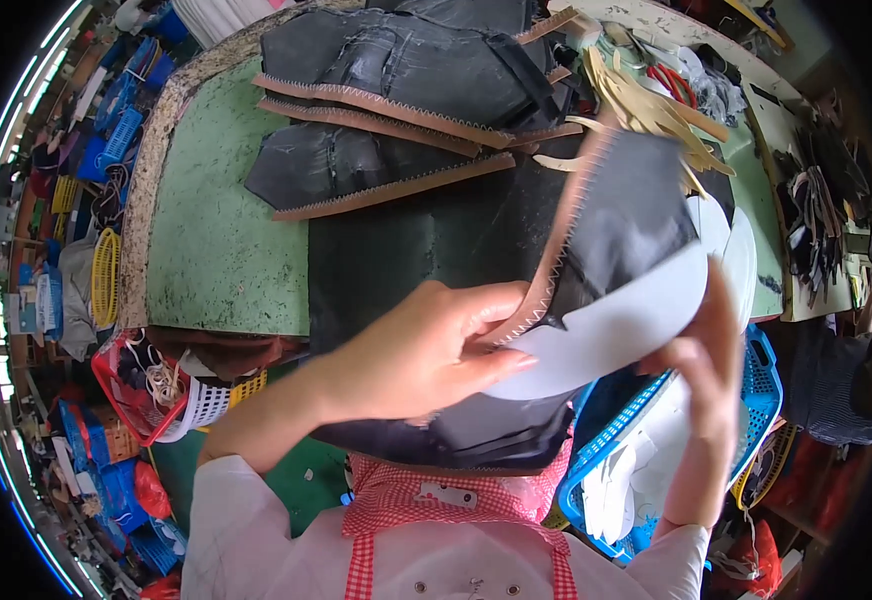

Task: Assembling shoe components by hand at a factory workbench.

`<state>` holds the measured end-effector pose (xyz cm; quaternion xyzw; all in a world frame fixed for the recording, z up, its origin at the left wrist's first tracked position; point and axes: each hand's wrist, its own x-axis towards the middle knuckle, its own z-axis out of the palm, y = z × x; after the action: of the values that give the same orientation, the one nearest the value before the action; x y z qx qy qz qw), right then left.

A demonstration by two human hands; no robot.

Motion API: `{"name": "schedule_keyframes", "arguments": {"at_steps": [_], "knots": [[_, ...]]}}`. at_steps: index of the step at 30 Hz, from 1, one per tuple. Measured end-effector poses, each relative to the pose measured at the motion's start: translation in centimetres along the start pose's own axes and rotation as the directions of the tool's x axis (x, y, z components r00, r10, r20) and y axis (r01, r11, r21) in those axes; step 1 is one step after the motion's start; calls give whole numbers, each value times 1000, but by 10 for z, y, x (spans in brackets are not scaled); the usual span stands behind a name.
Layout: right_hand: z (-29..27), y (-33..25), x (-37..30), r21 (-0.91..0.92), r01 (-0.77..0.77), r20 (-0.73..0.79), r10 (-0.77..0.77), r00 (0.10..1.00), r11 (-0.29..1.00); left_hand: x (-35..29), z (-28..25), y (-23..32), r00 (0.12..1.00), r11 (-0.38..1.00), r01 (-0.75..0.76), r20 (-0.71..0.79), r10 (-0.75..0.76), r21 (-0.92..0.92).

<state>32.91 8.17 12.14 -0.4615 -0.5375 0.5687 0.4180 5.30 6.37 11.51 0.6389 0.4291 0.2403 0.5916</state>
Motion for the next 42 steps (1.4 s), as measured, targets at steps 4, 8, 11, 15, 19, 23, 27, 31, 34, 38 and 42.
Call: {"name": "schedule_keyframes", "arguments": {"at_steps": [4, 8, 11, 15, 19, 23, 27, 31, 34, 38, 42], "knots": [[-21, -22, 12, -179, 192, 244, -145, 959, 965, -3, -29, 13, 973, 963, -84, 231, 23, 257], [-23, -33, 39, -315, 510, 630, -226, 743, 800, -7, -38, 19, 899, 987, -83, 438, 15, 138], [-11, -51, 44, -260, 144, 632, 56, 773, 955, -5, -44, 20, 889, 993, -66, 457, 13, 99], [-8, -44, 31, -528, 280, 625, 143, 768, 802, -5, -49, 2, 928, 987, -115, 366, 66, 113], [0, -23, 47, -353, 567, 647, -243, 723, 744, 0, -53, 7, 836, 984, 129, 520, -174, 122], [-1, 3, 64, -130, 404, 712, -198, 674, 906, 10, -51, 6, 802, 995, 9, 594, -66, 98], [3, 8, 58, -161, 356, 743, -125, 658, 921, 16, -48, 3, 723, 993, -42, 689, -49, 114], [3, 13, 54, -196, 228, 690, -31, 723, 954, 16, -42, -6, 779, 985, -84, 626, -31, 153], [5, 11, 49, -248, 223, 669, 0, 743, 943, 16, -34, 9, 836, 983, -22, 542, -84, 185], [9, 10, 36, -351, 41, 551, 171, 817, 936, 16, -17, 2, 930, 976, 62, 343, -133, 210], [20, 9, 28, -226, -142, 430, 230, 873, 964, 21, -16, -3, 915, 957, 30, 378, -143, 290]]}}
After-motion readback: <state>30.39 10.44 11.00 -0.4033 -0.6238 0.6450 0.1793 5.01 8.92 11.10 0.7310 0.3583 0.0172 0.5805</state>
